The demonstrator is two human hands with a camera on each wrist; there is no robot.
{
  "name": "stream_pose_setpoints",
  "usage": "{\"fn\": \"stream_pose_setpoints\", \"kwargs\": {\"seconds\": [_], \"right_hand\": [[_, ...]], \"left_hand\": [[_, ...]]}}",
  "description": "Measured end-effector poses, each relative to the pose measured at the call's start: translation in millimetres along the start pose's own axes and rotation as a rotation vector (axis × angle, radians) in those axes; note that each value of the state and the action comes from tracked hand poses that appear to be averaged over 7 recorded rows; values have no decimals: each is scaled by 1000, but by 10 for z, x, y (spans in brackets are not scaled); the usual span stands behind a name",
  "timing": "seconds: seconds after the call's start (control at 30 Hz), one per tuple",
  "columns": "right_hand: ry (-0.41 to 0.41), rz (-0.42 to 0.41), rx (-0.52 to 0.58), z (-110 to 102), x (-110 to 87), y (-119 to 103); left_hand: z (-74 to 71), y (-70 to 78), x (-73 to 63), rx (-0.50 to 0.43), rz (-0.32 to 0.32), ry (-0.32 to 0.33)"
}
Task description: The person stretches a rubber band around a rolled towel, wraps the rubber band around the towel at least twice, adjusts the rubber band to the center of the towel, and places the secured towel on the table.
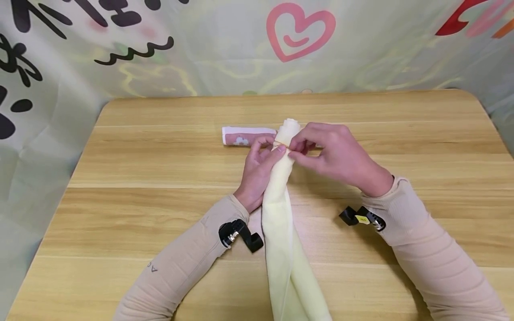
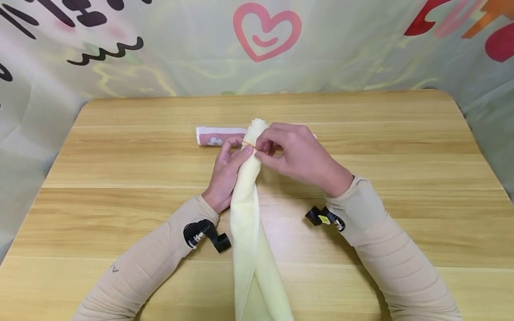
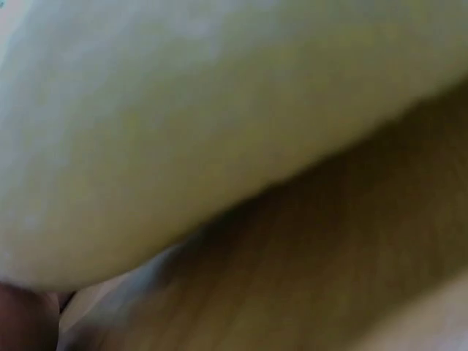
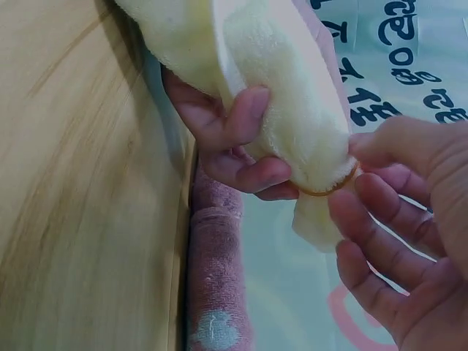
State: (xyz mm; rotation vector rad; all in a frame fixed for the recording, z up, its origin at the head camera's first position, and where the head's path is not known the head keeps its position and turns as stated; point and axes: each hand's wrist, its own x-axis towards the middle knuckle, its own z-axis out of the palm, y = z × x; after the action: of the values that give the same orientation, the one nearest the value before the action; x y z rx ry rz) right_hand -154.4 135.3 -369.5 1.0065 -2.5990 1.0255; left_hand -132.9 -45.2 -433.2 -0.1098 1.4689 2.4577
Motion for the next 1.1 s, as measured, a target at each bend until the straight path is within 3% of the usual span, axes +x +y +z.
{"fn": "stream_pose_setpoints", "kwargs": {"seconds": [0.23,0.43,0.73,0.97,1.1], "right_hand": [[24,46,-14,-7,11,0],[-10,111,-15,24,40,-25],[-23,112,-13,93,67,-31],[-48,205,13,44,72,-36],[-60,166,-15,26,71,-32]], "left_hand": [[-1,0,7,-4,24,4],[-27,5,24,26,43,-10],[-56,19,26,69,69,2],[-27,16,31,82,87,3],[-21,10,42,91,101,6]]}}
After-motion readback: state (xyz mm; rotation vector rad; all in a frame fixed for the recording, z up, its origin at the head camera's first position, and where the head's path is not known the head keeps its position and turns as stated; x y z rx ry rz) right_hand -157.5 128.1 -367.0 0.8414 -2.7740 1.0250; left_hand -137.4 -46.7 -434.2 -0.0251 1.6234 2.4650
